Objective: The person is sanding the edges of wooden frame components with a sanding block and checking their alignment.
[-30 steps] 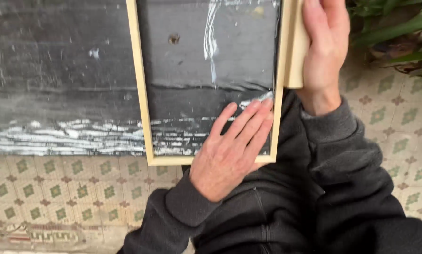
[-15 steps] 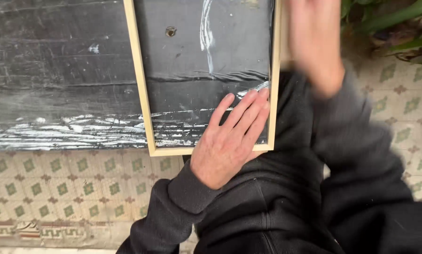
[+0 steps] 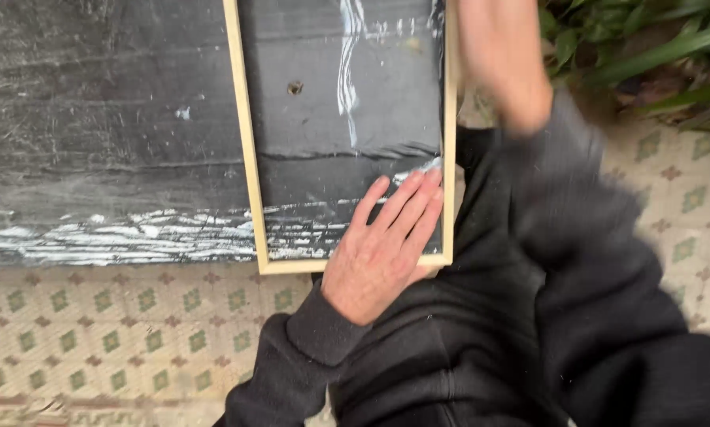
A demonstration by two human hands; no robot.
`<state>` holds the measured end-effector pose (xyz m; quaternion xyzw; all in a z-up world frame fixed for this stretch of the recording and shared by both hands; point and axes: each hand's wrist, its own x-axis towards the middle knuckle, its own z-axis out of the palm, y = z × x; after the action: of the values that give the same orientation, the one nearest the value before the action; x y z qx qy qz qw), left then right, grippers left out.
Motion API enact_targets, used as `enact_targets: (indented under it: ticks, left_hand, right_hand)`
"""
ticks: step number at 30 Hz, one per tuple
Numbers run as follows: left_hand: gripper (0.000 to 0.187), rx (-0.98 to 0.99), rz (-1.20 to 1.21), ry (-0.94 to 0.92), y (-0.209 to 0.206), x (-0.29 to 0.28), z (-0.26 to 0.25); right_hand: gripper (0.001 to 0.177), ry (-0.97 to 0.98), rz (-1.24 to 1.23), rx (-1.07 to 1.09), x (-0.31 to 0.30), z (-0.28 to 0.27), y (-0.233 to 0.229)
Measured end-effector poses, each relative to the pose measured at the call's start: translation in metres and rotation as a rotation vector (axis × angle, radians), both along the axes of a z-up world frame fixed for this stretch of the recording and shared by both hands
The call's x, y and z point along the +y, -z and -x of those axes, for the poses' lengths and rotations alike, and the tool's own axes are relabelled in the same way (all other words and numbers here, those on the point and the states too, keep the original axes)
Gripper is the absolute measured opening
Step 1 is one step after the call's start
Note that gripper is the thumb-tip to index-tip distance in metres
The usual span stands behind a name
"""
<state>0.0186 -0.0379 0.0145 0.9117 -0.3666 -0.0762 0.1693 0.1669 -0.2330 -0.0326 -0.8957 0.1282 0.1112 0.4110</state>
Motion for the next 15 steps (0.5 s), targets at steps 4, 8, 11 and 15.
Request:
enact_targets:
  ticks: [4,8,11,15]
  left_hand:
    - [0.098,-0.029,0.032,-0.058,0.011,0.002,-0.007]
    - [0.095,-0.027,0.052,-0.044,0.010,0.004,-0.004]
    - [0.099,-0.016,-0.046,-0.002,0.004,0.000,-0.004]
    - [0.099,-0.042,-0.025,-0.045,0.015,0.003,-0.007]
  right_hand:
    - [0.062,-0.174,-0.429,-0.440,0.016,0.115,-0.018]
    - [0.070,-0.027,-0.648,-0.403,0.015,0.144,-0.004]
    - [0.071,0.033,-0.725,-0.367,0.007,0.072,0.004]
    - [0.067,-0.058,-0.643,-0.424,0.014,0.144,-0.002]
